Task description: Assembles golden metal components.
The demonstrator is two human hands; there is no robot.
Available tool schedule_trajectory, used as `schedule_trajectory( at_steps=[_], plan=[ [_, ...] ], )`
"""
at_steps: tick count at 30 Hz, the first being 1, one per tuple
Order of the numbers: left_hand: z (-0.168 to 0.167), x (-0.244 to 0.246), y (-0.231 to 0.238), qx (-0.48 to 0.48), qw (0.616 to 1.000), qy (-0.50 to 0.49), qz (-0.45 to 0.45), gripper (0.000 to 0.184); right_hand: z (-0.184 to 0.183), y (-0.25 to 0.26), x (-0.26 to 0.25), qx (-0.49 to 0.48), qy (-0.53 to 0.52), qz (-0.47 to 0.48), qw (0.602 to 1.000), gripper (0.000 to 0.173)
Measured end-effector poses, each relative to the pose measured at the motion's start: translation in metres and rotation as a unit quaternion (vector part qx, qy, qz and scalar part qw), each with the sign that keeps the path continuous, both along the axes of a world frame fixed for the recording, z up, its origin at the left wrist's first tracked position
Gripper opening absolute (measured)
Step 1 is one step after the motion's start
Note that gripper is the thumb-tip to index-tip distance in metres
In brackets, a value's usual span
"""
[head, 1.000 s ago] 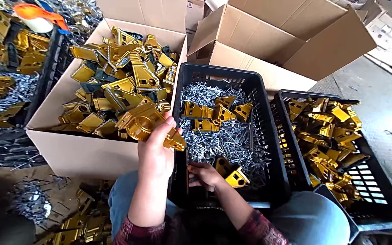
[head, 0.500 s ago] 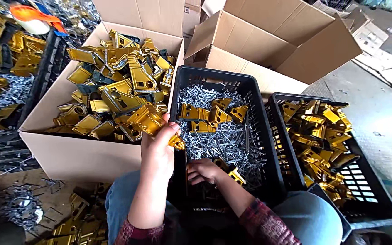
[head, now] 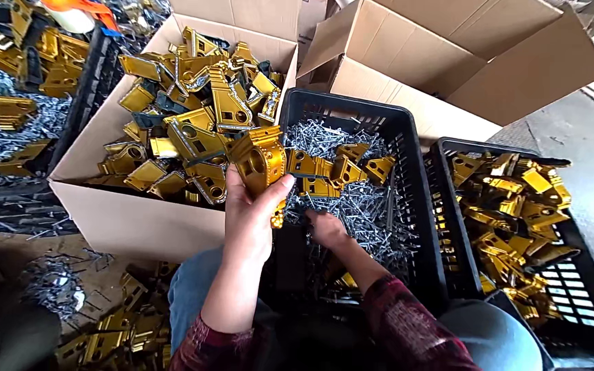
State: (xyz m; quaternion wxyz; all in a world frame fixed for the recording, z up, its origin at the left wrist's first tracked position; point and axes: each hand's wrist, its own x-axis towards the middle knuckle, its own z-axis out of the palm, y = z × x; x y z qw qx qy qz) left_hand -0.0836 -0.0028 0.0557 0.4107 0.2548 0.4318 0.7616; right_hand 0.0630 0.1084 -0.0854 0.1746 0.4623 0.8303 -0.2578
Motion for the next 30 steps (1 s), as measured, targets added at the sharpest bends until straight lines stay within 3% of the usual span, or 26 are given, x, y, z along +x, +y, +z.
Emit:
schedule_trajectory(
  at_steps=[5, 9, 11, 13, 16, 17, 19, 21, 26, 30],
  plan=[
    [-0.001, 0.003, 0.001, -0.008, 1.0, 0.023, -0.007, 0.063, -0.006, -0.003, 0.025, 0.007, 0.079, 0.043, 0.996, 0.033],
    [-0.002, 0.005, 0.002, -0.024, 0.999, 0.047, 0.001, 0.069, 0.047, -0.006, 0.051, 0.038, 0.161, 0.046, 0.985, 0.027],
    [-0.001, 0.006, 0.005, -0.034, 0.998, 0.052, 0.001, 0.069, 0.072, -0.008, 0.071, 0.086, 0.252, 0.036, 0.963, 0.022],
    [-0.002, 0.01, 0.006, -0.067, 0.997, 0.033, -0.027, 0.064, 0.093, -0.013, 0.092, 0.063, 0.395, -0.003, 0.917, 0.019],
    [-0.008, 0.019, 0.011, -0.11, 0.986, -0.058, -0.107, 0.05, 0.112, -0.025, 0.113, -0.133, 0.602, -0.06, 0.785, 0.019],
    [-0.009, 0.024, 0.014, -0.122, 0.98, -0.09, -0.132, 0.045, 0.113, -0.029, 0.117, -0.174, 0.633, -0.064, 0.751, 0.017],
    [-0.013, 0.034, 0.016, -0.139, 0.966, -0.118, -0.183, 0.042, 0.107, -0.033, 0.12, -0.198, 0.659, -0.066, 0.722, 0.016],
    [-0.017, 0.043, 0.015, -0.143, 0.96, -0.101, -0.219, 0.049, 0.1, -0.035, 0.119, -0.158, 0.643, -0.075, 0.745, 0.016],
    [-0.029, 0.054, 0.015, -0.157, 0.951, 0.048, -0.262, 0.101, 0.1, -0.036, 0.124, 0.028, 0.568, -0.058, 0.821, 0.016],
    [-0.035, 0.064, 0.015, -0.149, 0.92, 0.093, -0.349, 0.1, 0.112, -0.043, 0.121, 0.269, 0.532, 0.053, 0.801, 0.019]
  ],
)
